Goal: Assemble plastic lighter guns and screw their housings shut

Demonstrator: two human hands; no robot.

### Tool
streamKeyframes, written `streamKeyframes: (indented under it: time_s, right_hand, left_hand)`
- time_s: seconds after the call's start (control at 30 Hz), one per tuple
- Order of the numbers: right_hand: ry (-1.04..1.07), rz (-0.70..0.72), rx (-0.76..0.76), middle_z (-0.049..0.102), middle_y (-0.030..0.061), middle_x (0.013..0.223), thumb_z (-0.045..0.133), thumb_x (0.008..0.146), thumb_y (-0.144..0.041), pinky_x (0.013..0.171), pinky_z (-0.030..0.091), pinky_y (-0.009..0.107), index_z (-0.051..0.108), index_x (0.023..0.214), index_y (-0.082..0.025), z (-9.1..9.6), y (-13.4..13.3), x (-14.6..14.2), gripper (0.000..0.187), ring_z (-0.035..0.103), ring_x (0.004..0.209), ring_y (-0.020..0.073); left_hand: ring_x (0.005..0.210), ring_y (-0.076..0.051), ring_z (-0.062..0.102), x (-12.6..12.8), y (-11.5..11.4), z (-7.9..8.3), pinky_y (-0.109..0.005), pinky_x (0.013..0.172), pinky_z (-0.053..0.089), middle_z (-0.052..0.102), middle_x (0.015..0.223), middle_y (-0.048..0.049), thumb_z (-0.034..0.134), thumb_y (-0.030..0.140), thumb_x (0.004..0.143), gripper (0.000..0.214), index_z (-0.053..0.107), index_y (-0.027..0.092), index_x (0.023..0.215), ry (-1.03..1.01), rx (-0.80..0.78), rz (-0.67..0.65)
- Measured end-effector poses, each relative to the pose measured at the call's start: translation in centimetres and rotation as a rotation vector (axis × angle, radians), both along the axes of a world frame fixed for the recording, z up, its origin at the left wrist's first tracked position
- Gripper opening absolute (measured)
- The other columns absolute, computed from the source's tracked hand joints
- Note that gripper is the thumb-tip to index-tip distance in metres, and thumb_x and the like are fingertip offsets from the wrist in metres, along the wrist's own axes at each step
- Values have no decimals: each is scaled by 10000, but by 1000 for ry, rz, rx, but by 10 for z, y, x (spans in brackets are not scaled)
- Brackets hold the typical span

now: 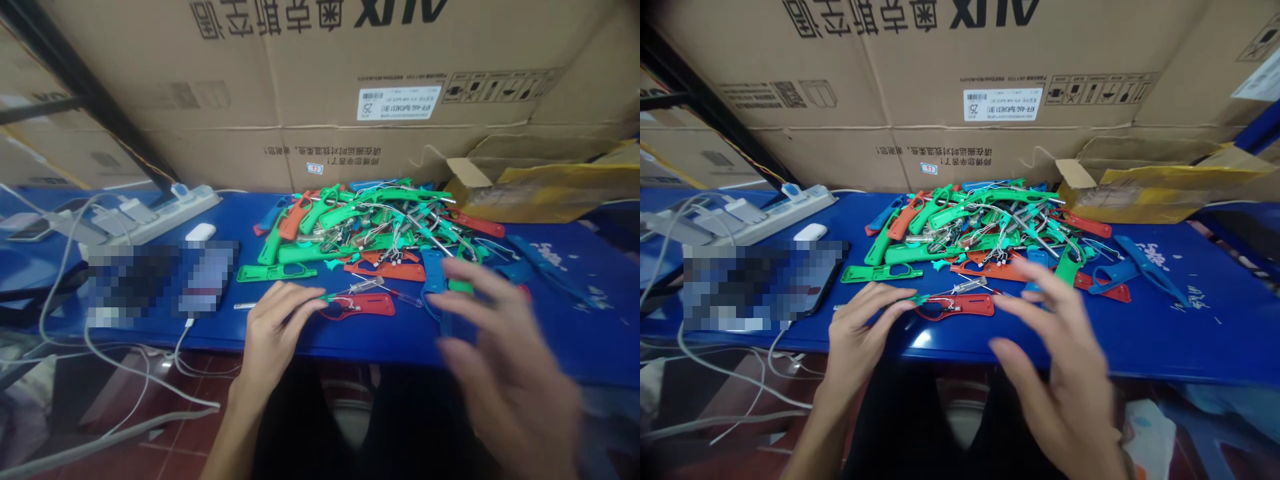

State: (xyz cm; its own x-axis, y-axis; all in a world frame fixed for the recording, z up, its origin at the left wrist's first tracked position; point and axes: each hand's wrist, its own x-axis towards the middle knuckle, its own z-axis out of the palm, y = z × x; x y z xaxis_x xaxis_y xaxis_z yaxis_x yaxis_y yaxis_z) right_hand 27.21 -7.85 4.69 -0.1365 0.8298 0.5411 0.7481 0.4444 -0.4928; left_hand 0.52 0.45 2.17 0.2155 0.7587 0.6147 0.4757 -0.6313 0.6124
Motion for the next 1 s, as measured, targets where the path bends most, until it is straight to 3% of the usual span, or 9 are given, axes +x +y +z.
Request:
streamKeyframes:
  time_s: [0.1, 0.23, 0.33, 0.43, 0.6, 0.8, 1.0]
  right_hand:
    - [-26, 36, -15, 640, 65, 1347, 588, 1015, -311, 1022, 531, 486, 630, 1243, -310, -11, 43, -22, 232, 598, 1247, 271]
    - [-77, 143, -153, 653, 64, 1347, 592, 1015, -320, 1057, 520, 497, 616, 1305, -299, -31, 66, -27, 291, 611, 1272, 269]
    - [-72, 167, -161, 660, 71, 1336, 585, 1017, -307, 1059, 531, 486, 651, 1252, -275, -37, 69, -24, 246, 624, 1265, 258]
    - [-68, 185, -184, 673, 63, 1314, 590, 1017, -301, 1061, 534, 484, 660, 1214, -271, -39, 69, -23, 212, 632, 1253, 245]
    - [-99, 188, -185, 672, 72, 1326, 540, 1035, -225, 1056, 523, 517, 655, 1202, -253, -40, 71, -27, 205, 622, 1263, 253]
    - [-95, 196, -182, 696, 65, 1189, 522, 1043, -218, 970, 552, 445, 684, 1114, -247, -40, 71, -29, 179, 664, 1125, 229]
    - [-114, 189, -172, 690, 75, 1225, 525, 1048, -259, 996, 532, 487, 700, 1079, -237, -45, 71, -28, 179, 650, 1161, 250]
  left_hand:
    - [748, -159, 650, -4, 2, 1, -308, 720, 510, 778, 904, -3, 640, 156, 1002, 144, 732, 227, 1087, 69, -4, -25]
    - [791, -165, 691, -10, 5, 4, -288, 720, 547, 781, 978, -27, 586, 184, 1034, 166, 701, 219, 1148, 220, -8, -48]
    - [1046, -196, 696, -13, 10, 11, -325, 895, 545, 781, 1100, -30, 579, 166, 1034, 171, 682, 229, 1154, 310, 35, -85]
    - [1224, -247, 602, -13, 15, 19, -436, 1044, 463, 737, 1258, -45, 601, 184, 1024, 114, 681, 230, 1090, 412, 84, -117]
    - [1235, -296, 516, -8, 22, 17, -497, 1010, 449, 640, 1354, -89, 592, 213, 1023, 92, 684, 209, 1011, 547, 32, -97]
    - [1216, -308, 499, -6, 21, 5, -499, 992, 450, 639, 1334, -88, 594, 202, 1016, 107, 700, 206, 998, 542, 37, -69]
    - [1180, -319, 517, -7, 25, 23, -503, 995, 417, 671, 1259, -79, 611, 205, 1005, 121, 722, 179, 961, 704, 94, -124]
